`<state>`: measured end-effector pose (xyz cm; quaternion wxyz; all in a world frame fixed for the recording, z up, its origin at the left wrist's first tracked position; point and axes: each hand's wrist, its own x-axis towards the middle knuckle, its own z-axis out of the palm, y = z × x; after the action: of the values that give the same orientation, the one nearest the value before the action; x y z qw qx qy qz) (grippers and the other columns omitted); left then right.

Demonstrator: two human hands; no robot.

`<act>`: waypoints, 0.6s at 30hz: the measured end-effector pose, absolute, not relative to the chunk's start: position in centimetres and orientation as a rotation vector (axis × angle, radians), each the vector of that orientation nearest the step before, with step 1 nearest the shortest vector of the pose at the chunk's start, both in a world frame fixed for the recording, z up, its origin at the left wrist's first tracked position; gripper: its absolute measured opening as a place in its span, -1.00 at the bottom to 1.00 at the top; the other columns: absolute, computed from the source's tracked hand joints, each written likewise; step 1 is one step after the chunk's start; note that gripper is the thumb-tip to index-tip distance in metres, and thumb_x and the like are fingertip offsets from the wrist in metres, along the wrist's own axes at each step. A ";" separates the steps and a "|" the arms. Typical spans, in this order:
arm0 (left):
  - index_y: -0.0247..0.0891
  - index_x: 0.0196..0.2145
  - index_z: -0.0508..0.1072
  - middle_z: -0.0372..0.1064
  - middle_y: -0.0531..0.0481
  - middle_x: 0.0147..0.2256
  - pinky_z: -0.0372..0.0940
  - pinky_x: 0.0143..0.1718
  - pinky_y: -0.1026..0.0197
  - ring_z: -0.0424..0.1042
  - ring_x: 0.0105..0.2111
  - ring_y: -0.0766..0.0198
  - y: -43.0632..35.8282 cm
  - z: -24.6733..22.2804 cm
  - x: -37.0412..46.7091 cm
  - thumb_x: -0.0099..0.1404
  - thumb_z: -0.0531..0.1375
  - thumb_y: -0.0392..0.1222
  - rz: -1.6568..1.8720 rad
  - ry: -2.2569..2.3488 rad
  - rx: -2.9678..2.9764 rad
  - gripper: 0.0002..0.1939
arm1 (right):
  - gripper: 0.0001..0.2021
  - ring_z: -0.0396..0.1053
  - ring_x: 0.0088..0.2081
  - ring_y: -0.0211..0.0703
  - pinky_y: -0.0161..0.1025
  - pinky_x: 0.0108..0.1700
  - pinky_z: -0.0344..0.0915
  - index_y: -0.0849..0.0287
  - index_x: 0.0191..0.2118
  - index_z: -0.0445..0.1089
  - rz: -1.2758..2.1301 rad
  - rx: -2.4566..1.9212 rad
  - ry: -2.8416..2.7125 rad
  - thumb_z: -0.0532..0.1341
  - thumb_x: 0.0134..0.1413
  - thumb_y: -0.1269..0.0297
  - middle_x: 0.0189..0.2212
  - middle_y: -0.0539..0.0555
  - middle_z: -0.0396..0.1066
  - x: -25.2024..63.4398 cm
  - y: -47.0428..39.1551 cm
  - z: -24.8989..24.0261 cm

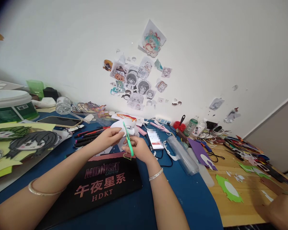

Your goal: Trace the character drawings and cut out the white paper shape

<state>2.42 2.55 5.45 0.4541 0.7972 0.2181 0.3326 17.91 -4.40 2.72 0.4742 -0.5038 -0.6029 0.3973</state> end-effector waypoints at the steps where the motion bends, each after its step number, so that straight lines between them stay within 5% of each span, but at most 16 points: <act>1: -0.24 -0.63 0.19 0.03 0.18 -0.75 -0.05 -0.65 0.34 0.02 -0.71 0.44 2.6 5.5 2.4 0.18 0.01 -0.03 0.814 0.529 1.968 -0.68 | -0.66 0.24 -0.57 -0.34 -0.34 -0.49 0.23 0.24 -0.38 0.33 0.972 -1.232 -1.476 0.35 -0.27 0.13 -0.60 -0.08 0.29 17.9 -4.4 2.8; 18: -0.26 -0.56 0.22 0.09 0.19 -0.72 0.04 -0.62 0.35 0.08 -0.69 0.44 2.1 4.3 3.3 0.21 0.02 0.01 0.960 0.474 1.787 -0.68 | -0.59 0.23 -0.55 -0.35 -0.34 -0.48 0.24 0.24 -0.27 0.35 0.974 -1.120 -1.394 0.38 -0.32 0.19 -0.53 -0.06 0.32 18.1 -3.6 1.8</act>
<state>3.27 2.13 4.29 0.5050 0.7404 0.1964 0.3977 18.05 -3.58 1.75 0.5250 -0.4682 -0.5826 0.4072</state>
